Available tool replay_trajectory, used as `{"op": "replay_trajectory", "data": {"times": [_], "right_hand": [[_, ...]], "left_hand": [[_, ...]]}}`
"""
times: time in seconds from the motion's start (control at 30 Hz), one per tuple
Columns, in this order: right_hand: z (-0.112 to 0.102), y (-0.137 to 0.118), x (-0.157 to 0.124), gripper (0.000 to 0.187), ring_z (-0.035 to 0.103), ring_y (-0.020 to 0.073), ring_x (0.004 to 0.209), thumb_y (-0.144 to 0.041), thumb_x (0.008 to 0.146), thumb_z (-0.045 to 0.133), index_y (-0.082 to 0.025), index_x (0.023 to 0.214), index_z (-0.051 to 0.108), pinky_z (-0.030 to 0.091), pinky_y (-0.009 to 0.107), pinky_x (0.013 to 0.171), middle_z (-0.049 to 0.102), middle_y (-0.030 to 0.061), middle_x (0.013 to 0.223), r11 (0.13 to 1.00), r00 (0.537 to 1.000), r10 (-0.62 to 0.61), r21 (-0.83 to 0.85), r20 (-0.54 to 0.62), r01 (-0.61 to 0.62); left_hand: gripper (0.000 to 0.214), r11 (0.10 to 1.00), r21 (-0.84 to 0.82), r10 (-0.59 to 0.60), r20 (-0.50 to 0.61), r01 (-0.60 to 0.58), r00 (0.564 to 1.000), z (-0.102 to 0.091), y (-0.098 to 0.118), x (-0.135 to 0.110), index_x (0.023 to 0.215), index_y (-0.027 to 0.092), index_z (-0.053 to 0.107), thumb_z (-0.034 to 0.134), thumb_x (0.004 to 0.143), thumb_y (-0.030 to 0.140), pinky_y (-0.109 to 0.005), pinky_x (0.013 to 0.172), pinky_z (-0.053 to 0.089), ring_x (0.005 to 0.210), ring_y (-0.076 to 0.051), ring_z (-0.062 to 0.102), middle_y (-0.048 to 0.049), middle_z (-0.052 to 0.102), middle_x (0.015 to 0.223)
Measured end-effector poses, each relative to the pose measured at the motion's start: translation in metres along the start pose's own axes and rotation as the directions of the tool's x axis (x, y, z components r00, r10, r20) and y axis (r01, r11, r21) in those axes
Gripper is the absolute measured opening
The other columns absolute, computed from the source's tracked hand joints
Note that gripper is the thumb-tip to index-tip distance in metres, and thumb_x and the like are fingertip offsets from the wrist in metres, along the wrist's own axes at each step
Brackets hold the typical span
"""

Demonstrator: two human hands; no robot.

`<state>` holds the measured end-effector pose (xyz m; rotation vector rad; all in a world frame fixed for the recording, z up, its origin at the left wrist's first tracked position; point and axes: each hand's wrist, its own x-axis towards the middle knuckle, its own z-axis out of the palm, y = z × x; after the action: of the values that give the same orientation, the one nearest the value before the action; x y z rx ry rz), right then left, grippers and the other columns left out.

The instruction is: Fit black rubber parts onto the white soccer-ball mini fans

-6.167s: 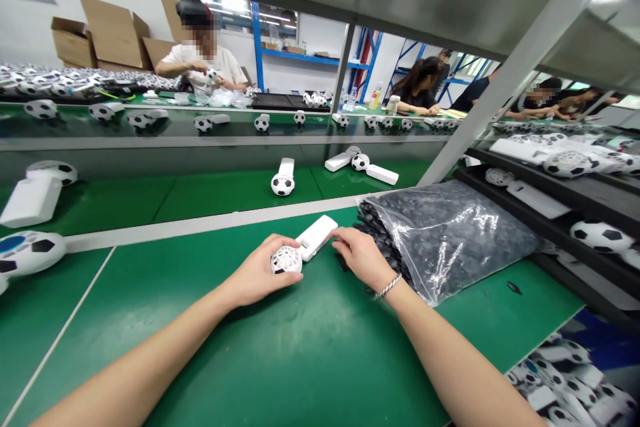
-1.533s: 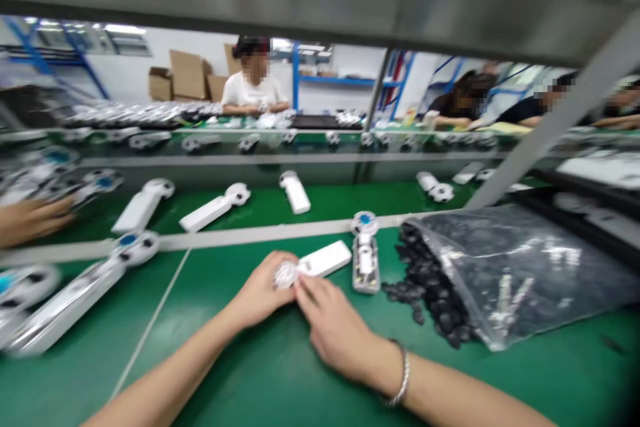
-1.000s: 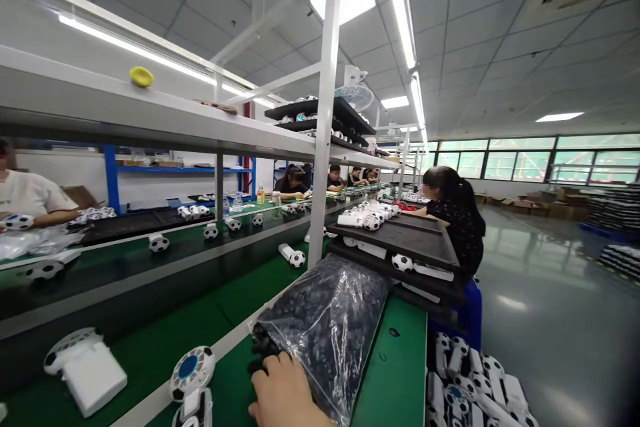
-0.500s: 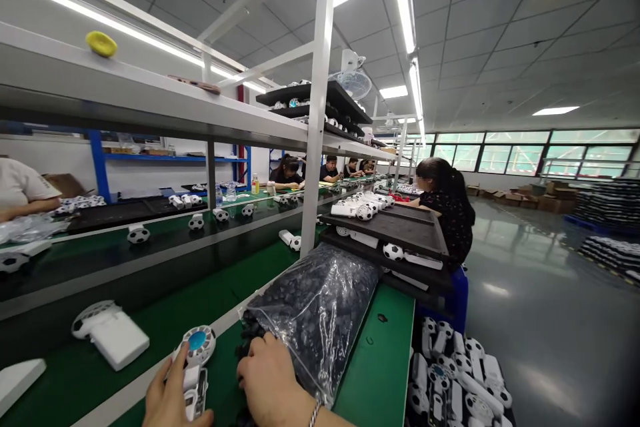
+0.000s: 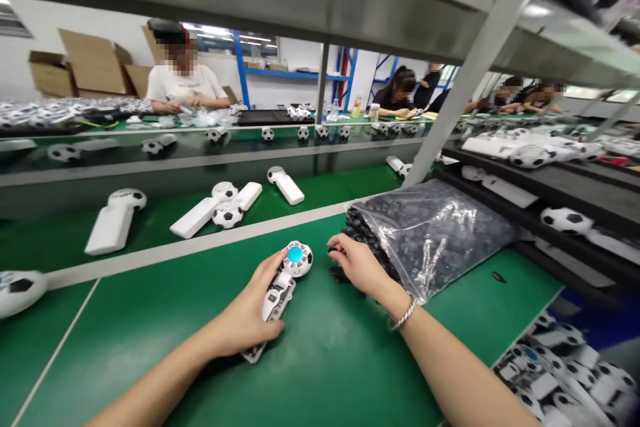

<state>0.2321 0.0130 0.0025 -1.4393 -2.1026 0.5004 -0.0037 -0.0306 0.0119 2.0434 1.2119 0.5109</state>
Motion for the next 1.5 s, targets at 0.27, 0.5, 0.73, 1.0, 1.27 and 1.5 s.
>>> {"op": "replay_trajectory", "data": {"times": [0.27,0.5,0.73,1.0,1.27,1.5], "right_hand": [[0.005,-0.017,-0.008,0.012,0.061,0.0122,0.075,-0.024,0.088,0.037,-0.019,0.095,0.046,0.050,0.024,0.061,0.061,0.0024,0.081,0.908,0.996,0.023,0.414,0.089,-0.058],[0.000,-0.024,-0.010,0.008,0.055,0.0127,0.074,-0.020,0.083,0.049,-0.019,0.084,0.057,0.045,0.025,0.068,0.058,0.0014,0.082,0.965,0.985,-0.163,0.201,-0.053,0.170],[0.011,-0.026,-0.012,0.007,0.055,0.0119,0.072,-0.020,0.082,0.053,-0.019,0.082,0.060,0.043,0.023,0.067,0.061,0.0000,0.078,0.955,0.981,-0.196,0.230,0.012,0.188],[0.026,-0.028,-0.013,0.005,0.054,0.0129,0.076,-0.016,0.080,0.055,-0.019,0.082,0.058,0.044,0.025,0.071,0.058,0.0006,0.080,0.929,0.967,-0.251,0.269,-0.054,0.256],[0.034,-0.032,-0.007,0.006,0.050,0.0144,0.088,-0.014,0.076,0.059,-0.019,0.079,0.057,0.042,0.030,0.083,0.048,0.0025,0.088,0.923,0.960,-0.229,0.279,-0.159,0.266],[0.041,-0.031,-0.007,0.009,0.049,0.0162,0.094,-0.014,0.076,0.059,-0.019,0.079,0.053,0.041,0.033,0.087,0.048,0.0038,0.093,0.919,0.946,-0.225,0.273,-0.235,0.286]], "left_hand": [[0.079,0.990,-0.138,-0.047,-0.071,0.037,0.996,-0.005,-0.010,0.016,0.137,0.029,0.016,0.059,0.071,0.030,-0.038,0.097,0.036,0.120,-0.025,0.037,-0.0062,0.023,0.141],[0.045,0.980,-0.135,0.135,-0.108,-0.149,0.985,-0.006,-0.013,0.050,0.130,0.028,0.036,0.042,0.086,0.035,-0.031,0.102,0.028,0.125,-0.019,0.031,-0.0022,0.033,0.136],[0.039,0.971,-0.207,0.087,-0.151,-0.118,0.985,0.001,-0.014,0.051,0.125,0.024,0.041,0.033,0.089,0.035,-0.026,0.104,0.024,0.121,-0.016,0.035,-0.0011,0.042,0.129],[0.033,0.966,-0.232,0.059,-0.226,-0.113,0.972,0.009,-0.022,0.057,0.118,0.024,0.046,0.035,0.088,0.033,-0.030,0.100,0.028,0.113,-0.017,0.041,-0.0020,0.047,0.118],[0.030,0.966,-0.244,0.021,-0.236,-0.080,0.972,0.014,-0.019,0.058,0.115,0.026,0.047,0.034,0.088,0.032,-0.034,0.101,0.027,0.112,-0.018,0.040,-0.0024,0.046,0.113],[0.029,0.966,-0.251,-0.006,-0.240,-0.057,0.971,0.017,-0.022,0.059,0.114,0.027,0.046,0.032,0.089,0.033,-0.035,0.101,0.026,0.113,-0.018,0.038,-0.0023,0.044,0.112]]}}
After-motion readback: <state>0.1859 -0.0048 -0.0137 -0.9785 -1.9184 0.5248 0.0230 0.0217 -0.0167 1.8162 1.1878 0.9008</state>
